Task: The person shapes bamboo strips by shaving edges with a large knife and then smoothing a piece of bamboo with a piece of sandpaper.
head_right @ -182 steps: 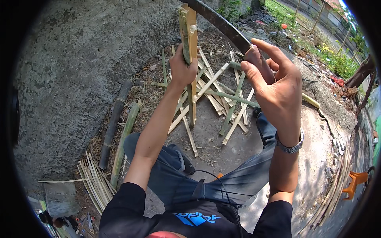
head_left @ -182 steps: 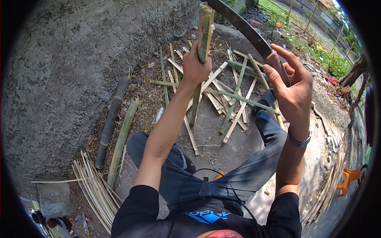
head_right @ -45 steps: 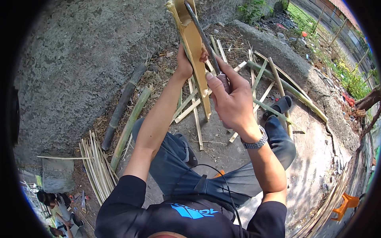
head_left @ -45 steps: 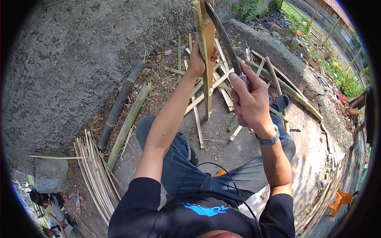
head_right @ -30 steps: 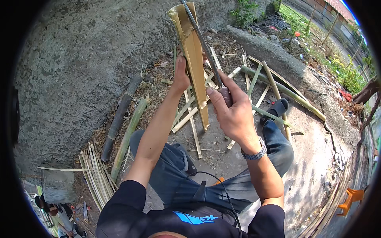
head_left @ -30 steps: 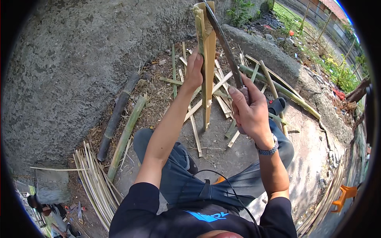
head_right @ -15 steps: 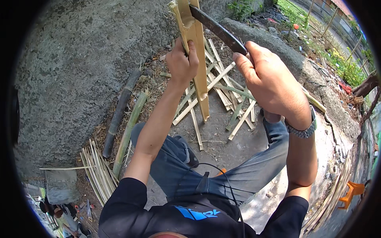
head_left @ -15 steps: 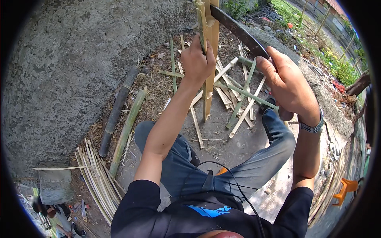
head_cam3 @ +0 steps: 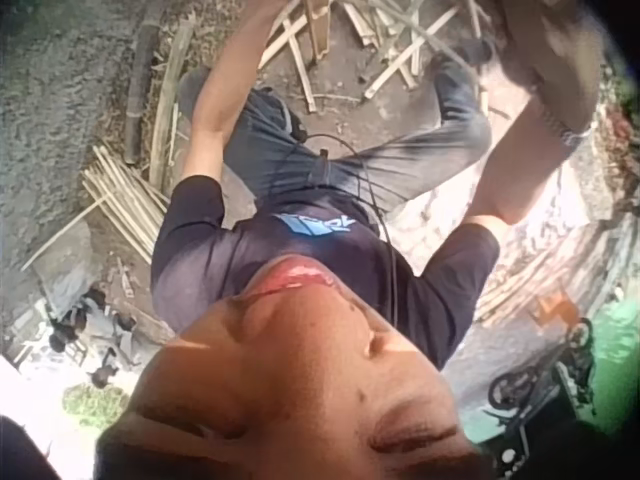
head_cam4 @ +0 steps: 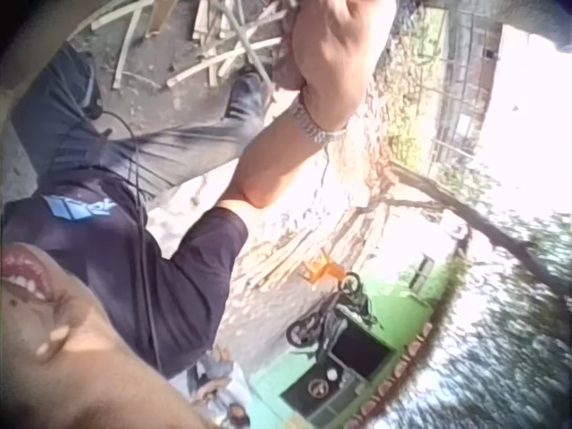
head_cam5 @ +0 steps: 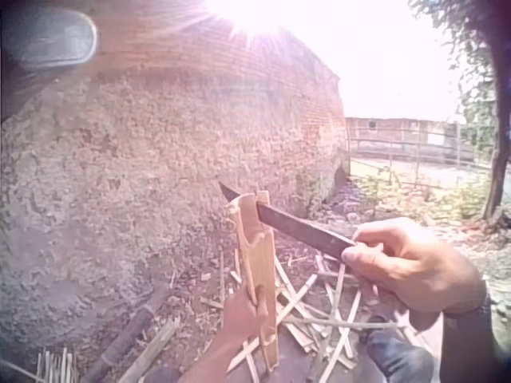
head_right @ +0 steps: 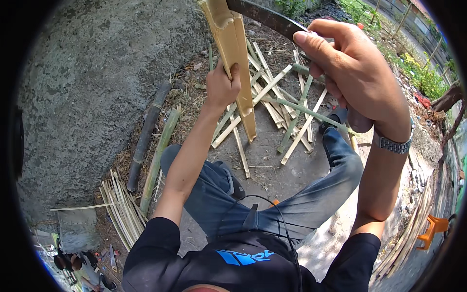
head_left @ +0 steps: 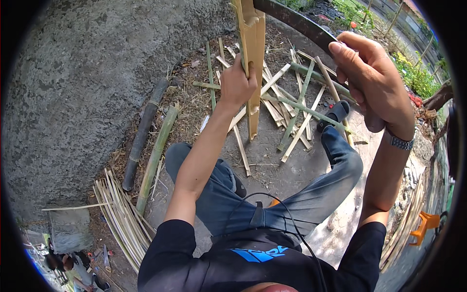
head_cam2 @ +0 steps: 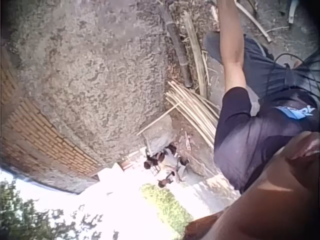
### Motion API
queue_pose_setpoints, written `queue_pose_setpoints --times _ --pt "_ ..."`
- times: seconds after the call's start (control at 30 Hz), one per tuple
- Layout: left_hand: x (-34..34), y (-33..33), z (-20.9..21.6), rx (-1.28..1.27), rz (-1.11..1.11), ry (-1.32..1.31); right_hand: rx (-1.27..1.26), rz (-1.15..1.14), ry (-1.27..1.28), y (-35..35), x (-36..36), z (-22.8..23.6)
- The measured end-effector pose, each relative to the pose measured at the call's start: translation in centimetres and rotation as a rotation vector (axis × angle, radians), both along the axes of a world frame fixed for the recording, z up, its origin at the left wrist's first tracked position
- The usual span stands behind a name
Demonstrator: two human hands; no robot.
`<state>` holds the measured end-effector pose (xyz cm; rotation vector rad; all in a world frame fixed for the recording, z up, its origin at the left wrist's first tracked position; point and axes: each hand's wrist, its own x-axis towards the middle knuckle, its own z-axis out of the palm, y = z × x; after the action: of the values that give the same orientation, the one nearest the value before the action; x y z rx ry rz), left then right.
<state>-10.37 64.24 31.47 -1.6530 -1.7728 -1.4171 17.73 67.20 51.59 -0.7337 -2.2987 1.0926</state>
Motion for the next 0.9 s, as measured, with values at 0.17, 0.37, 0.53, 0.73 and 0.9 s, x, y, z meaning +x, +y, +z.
queue_pose_setpoints --times 0.17,0.37,0.53,0.73,0.9 --pt "4.3 1.8 9.8 0.205 -0.082 -0.021 0.163 -0.550 0.336 -2.8 3.1 5.3" --pt "2.1 -0.1 -2.9 -0.438 -0.064 -0.145 0.369 -0.115 -0.343 2.0 -1.5 -6.1" --pt "1.3 -0.9 -9.8 -0.549 -0.294 -0.333 0.294 -0.272 -0.213 3.5 -0.3 -12.1" --pt "2.4 1.4 -5.3 0.096 -0.319 -0.501 0.236 -0.300 -0.162 1.4 -1.6 -12.8" --pt "-2.5 4.5 6.4 0.255 -0.688 -0.750 0.304 -0.294 -0.069 0.6 -2.5 -14.0"
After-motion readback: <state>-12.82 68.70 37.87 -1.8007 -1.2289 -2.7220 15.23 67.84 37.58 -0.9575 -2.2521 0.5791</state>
